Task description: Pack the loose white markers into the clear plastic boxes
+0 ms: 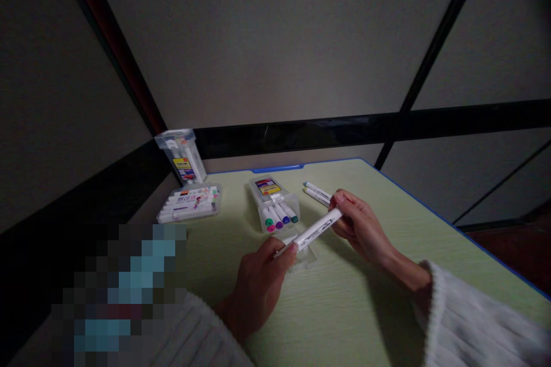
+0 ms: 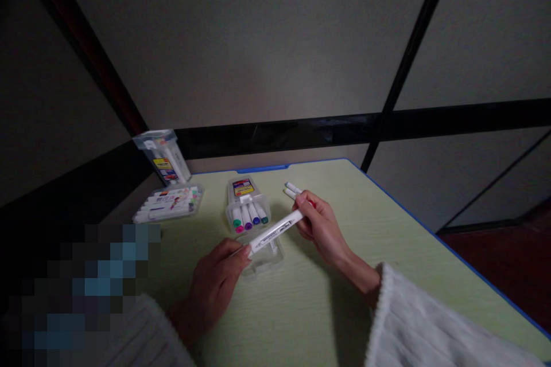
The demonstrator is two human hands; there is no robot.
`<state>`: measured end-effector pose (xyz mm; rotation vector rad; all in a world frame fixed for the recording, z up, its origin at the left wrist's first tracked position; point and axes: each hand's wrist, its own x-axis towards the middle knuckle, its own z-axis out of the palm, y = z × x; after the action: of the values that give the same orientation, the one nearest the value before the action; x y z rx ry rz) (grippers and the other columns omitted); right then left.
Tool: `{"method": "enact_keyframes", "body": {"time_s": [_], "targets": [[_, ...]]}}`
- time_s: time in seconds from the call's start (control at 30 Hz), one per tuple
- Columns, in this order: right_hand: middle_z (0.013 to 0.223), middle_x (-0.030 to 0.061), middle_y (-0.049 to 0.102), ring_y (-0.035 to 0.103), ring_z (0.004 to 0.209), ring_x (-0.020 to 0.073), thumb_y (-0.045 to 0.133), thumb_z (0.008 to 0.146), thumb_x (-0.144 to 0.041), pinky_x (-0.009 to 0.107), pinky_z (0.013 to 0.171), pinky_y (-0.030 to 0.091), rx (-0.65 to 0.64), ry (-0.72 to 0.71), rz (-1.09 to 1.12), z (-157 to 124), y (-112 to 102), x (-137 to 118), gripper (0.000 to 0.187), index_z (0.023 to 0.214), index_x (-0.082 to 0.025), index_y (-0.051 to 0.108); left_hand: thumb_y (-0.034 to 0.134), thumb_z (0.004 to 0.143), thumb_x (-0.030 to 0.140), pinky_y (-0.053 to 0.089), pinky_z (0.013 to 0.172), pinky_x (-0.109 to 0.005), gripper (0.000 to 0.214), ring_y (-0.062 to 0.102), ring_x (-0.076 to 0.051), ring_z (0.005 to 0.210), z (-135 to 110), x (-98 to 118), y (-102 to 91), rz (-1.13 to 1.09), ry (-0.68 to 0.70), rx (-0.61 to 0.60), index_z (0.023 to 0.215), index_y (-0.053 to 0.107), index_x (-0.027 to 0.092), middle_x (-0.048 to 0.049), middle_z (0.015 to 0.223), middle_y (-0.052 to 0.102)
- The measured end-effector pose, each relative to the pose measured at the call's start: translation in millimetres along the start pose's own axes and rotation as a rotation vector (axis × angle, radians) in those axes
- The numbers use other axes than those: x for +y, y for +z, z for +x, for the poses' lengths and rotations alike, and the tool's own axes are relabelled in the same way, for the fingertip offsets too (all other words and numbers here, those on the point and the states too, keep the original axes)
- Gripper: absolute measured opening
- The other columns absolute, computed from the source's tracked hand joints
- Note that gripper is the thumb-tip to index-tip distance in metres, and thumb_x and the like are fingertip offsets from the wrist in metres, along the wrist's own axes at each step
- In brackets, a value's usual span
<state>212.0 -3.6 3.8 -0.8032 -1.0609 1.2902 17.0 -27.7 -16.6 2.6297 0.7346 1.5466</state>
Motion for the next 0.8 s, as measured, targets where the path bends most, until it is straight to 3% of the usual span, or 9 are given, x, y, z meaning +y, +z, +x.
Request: {"method": "enact_keyframes", "body": {"time_s": [0.13,0.37,0.8], "targets": [[0.036,-0.0117,0.026,0.014,0.031,0.0022,0.060,0.074,-0.040,0.016,0.032,0.009,0.033,0.013,-0.024,1,-1,0,0.030,0.060,-0.020,0.043,0.044,0.085,0.013,0.037,0.044,-0.015,0.018,0.045,-0.007,0.050,-4,1,1.7,0.044,-0.026,-0.054,0.094,0.057,0.021,0.0021,0.066,0.052],[0.040,-0.0106,0.029,0.017,0.031,0.0014,0.062,0.072,-0.038,0.017,0.033,0.008,0.051,0.020,-0.056,2,1,1,0.033,0.057,-0.020,0.039,0.042,0.087,0.012,0.040,0.042,-0.016,0.017,0.049,-0.007,0.046,1,5,-2.8,0.090,0.091,-0.084,0.102,0.050,0.016,0.0014,0.063,0.055],[0.043,-0.0100,0.031,0.021,0.033,0.0013,0.064,0.071,-0.042,0.016,0.033,0.011,0.068,-0.011,-0.068,1,2,3,0.036,0.057,-0.019,0.041,0.039,0.090,0.026,0.048,0.045,-0.022,0.016,0.060,-0.011,0.046,3,11,-3.6,0.162,0.061,-0.032,0.095,0.049,0.015,-0.0014,0.063,0.065]]}}
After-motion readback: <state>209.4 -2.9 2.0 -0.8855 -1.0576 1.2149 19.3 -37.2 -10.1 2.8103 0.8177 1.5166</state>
